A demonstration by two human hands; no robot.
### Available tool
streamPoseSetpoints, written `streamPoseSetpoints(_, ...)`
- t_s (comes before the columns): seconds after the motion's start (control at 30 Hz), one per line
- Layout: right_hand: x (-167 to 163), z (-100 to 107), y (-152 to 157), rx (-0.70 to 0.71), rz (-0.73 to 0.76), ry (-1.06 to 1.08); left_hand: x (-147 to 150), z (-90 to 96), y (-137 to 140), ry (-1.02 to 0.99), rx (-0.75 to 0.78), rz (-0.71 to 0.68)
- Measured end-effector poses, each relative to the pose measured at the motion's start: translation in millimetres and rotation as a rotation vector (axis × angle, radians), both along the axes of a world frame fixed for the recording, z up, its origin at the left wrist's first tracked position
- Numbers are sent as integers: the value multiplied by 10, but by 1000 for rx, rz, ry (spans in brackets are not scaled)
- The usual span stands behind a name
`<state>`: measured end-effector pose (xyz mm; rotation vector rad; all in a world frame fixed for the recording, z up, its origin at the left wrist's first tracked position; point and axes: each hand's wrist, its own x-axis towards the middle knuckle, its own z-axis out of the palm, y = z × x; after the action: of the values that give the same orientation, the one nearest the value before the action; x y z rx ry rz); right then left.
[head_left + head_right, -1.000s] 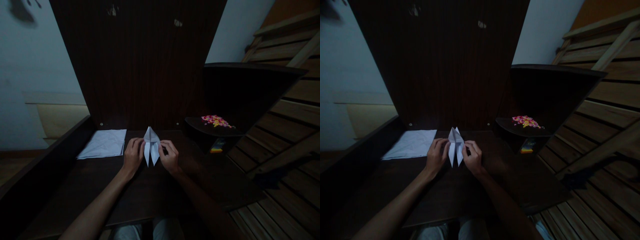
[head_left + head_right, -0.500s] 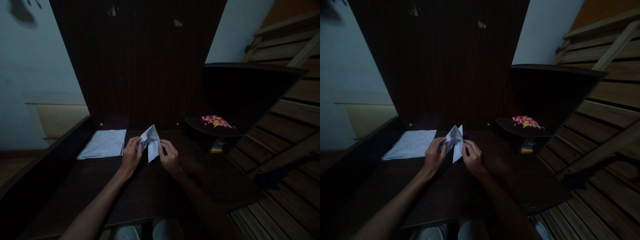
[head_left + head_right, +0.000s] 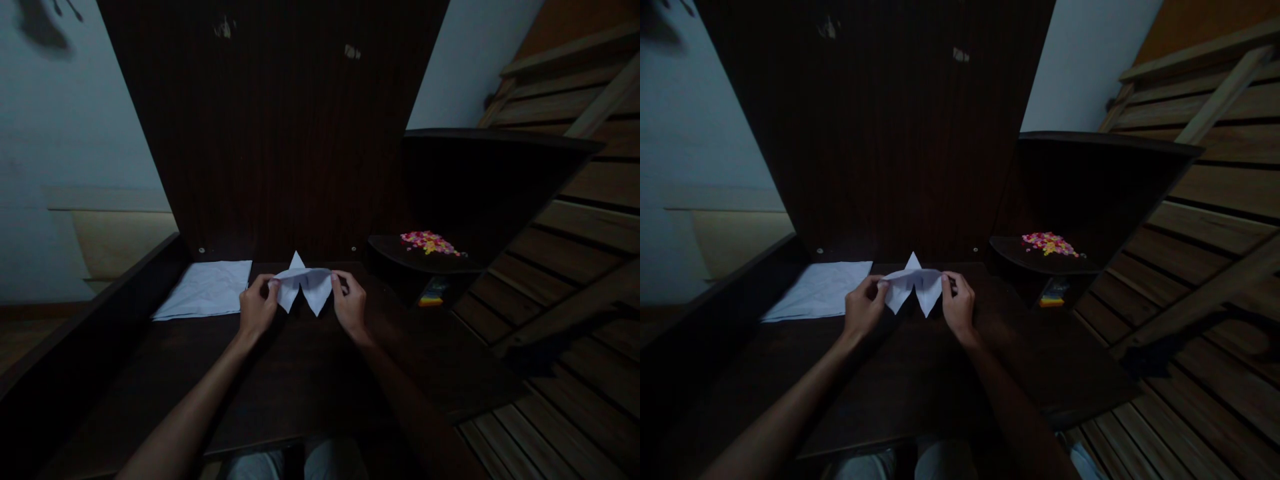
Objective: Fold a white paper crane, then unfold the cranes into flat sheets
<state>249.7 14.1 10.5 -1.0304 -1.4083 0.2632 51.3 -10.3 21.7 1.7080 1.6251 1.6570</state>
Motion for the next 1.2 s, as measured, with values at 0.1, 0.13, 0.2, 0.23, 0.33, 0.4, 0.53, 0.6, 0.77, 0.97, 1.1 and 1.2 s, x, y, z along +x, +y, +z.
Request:
streamPoseSetpoints(0.1, -32, -51, -11, -34, 222, 99, -11, 36, 38, -237, -56, -3)
streamPoseSetpoints(0.13, -40, -60, -22, -15, 284, 86, -25, 36, 61, -322, -73, -14)
streamPoseSetpoints(0.2, -51, -59, -54, 49, 330, -26, -57, 22, 111, -489, -118, -32)
streamPoseSetpoints(0.23, -55, -52, -70, 90, 316, -109, -72, 11, 134, -568, -140, -41)
streamPoseSetpoints(0.33, -72, -35, -104, 216, 212, -331, -92, -16, 170, -769, -199, -92)
streamPoseSetpoints(0.4, -87, -36, -106, 262, 158, -406, -83, -13, 167, -856, -269, -157)
streamPoseSetpoints(0.53, -97, -49, -90, 296, 107, -417, -47, 19, 139, -964, -422, -275)
streamPoseSetpoints(0.6, -87, -50, -83, 316, 109, -404, -35, 26, 133, -997, -469, -315)
streamPoseSetpoints(0.77, -54, -66, -72, 253, 85, -450, -19, 24, 133, -1042, -594, -368)
streamPoseSetpoints(0.97, -70, -90, -63, 175, 101, -395, -23, 68, 118, -1082, -567, -449)
streamPoseSetpoints(1.1, -114, -96, -67, 94, 50, -272, 11, 48, 106, -977, -380, -508)
streamPoseSetpoints(1.2, -133, -104, -70, 50, 17, -187, 87, -9, 75, -733, -183, -460)
